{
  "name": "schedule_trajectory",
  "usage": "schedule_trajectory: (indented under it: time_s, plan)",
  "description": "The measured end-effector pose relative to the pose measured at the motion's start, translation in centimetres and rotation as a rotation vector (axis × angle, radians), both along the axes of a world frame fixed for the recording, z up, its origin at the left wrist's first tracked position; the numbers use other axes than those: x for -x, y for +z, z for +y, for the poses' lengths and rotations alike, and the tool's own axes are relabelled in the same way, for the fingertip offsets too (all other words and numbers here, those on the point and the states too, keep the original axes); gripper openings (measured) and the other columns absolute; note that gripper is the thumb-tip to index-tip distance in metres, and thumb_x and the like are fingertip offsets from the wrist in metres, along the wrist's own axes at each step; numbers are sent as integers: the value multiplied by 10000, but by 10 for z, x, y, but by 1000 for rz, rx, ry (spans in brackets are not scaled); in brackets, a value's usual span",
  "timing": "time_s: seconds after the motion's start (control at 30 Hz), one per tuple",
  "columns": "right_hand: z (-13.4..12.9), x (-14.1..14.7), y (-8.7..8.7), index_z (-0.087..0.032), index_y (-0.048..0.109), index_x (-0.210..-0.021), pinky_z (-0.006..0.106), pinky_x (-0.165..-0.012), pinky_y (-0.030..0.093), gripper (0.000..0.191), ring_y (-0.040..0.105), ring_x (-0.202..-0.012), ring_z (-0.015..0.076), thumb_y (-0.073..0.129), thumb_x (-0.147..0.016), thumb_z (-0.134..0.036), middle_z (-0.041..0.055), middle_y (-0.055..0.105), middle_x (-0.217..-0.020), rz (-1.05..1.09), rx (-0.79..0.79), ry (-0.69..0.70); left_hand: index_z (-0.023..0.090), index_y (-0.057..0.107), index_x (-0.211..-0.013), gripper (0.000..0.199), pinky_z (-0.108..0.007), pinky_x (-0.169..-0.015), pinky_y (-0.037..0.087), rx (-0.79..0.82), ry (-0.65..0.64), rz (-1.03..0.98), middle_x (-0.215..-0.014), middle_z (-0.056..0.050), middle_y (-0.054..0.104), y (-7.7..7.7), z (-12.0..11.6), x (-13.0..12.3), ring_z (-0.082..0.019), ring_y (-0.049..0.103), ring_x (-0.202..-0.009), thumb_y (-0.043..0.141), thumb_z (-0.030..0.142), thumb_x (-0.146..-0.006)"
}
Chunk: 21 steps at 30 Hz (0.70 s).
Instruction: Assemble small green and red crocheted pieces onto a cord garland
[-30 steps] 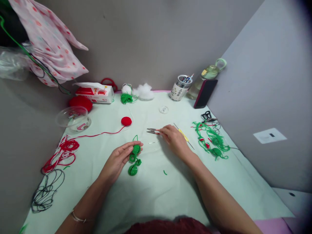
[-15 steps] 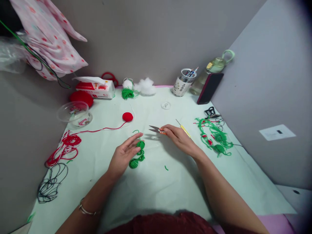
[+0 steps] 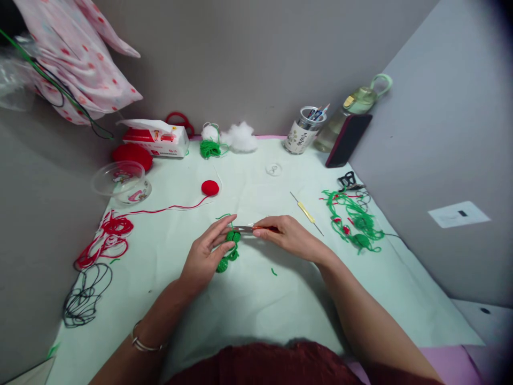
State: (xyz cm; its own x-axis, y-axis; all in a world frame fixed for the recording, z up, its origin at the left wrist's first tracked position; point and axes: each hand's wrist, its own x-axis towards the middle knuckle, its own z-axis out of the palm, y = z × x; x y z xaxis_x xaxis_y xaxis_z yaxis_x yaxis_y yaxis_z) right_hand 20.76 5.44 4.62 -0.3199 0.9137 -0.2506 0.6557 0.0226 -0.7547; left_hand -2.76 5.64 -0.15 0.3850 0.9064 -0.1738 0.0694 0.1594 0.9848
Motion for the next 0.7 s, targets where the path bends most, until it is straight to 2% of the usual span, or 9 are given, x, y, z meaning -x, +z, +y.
schedule_trajectory:
  time_s: [0.2,0.37,0.53,0.6,0.7]
  plan:
    - [0,-4,1,-171,742,-945,251,-609,317,391,457,-647,112,516,-956,-489,3,626,-742,8,24,-14,300,543,-1404,544,-386,-1076,485,-57,-5,51,-1413,-55,554,2,1,0,-222,598,-1221,644,274,-870]
    - [-2,5,-2,-172,689,-804,241,-582,280,386,386,-624,96,540,-943,-500,-38,502,-648,28,19,22,300,470,-1459,600,-405,-1067,486,-73,-59,55,-1459,-83,518,-1,-1,-2,-231,612,-1211,626,263,-881]
    - [-2,8,-5,-170,666,-763,240,-572,268,383,354,-609,96,545,-939,-488,-47,433,-615,72,51,16,281,455,-1469,619,-402,-1064,480,-50,-70,37,-1495,-105,489,0,-4,-4,-231,621,-1200,631,267,-876]
    - [-1,7,-3,-166,674,-771,241,-569,274,384,355,-606,99,538,-942,-481,-44,433,-616,109,74,7,272,452,-1473,632,-393,-1043,492,-12,-58,23,-1433,-107,552,4,-3,-4,-232,626,-1189,643,280,-871]
    - [2,2,-2,-160,703,-867,243,-597,327,398,439,-648,118,511,-953,-498,-16,542,-692,158,26,-40,262,448,-1475,638,-391,-1026,497,62,-5,-1,-1337,-95,624,8,-1,-3,-240,618,-1195,654,335,-875]
